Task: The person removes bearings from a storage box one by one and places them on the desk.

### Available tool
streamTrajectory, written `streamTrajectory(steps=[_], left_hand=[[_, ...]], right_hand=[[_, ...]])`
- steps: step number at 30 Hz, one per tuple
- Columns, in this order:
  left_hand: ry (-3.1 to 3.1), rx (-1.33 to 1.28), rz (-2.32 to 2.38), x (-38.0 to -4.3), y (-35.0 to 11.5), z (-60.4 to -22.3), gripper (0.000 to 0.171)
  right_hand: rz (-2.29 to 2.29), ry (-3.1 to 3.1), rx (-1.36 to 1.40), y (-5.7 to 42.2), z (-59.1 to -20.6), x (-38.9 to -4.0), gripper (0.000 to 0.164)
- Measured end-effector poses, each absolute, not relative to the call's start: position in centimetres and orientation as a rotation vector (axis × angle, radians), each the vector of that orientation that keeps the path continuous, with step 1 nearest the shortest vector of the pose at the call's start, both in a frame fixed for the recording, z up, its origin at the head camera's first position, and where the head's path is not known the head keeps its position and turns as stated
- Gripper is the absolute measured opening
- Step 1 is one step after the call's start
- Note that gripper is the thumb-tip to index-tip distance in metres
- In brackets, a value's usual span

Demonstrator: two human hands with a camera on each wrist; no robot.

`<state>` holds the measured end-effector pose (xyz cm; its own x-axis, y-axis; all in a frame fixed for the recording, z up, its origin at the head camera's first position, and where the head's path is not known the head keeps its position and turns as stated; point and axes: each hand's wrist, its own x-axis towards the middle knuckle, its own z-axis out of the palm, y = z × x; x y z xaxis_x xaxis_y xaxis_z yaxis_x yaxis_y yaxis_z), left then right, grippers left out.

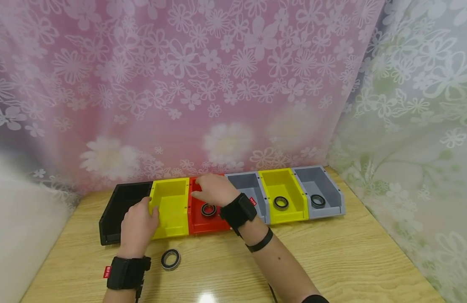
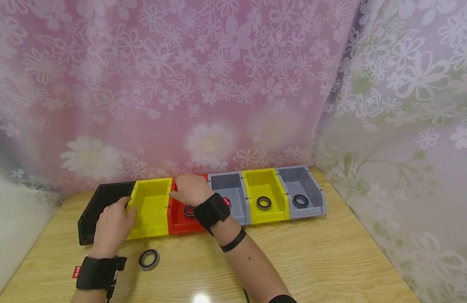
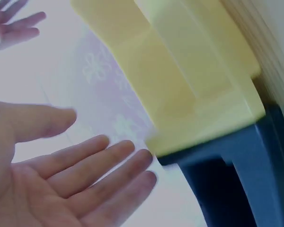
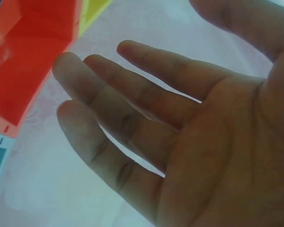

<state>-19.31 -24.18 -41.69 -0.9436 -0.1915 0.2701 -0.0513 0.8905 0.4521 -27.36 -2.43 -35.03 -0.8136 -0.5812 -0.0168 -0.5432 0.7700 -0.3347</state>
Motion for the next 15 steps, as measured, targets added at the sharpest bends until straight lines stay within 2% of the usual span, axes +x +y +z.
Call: streamTrajectory(steps=[5, 11, 15], left_hand=[[-2.718, 0.108, -0.653, -19.4, -22.4, -41.8, 0.04], [-2.771, 0.019, -0.667, -19.6, -20.1, -42.4, 0.043], [-2.787, -0.037, -0.687, -19.5, -18.9, -42.9, 0.044]], right_hand=[[-0.5, 2.849, -0.881, -1.8, -35.9, -27.8, 0.036], [-0.502, 2.826, -0.775, -1.5, -37.0, -28.3, 0.027], [-0.499, 2.793, -0.736, -1.6, -37.6, -28.5, 0.029]])
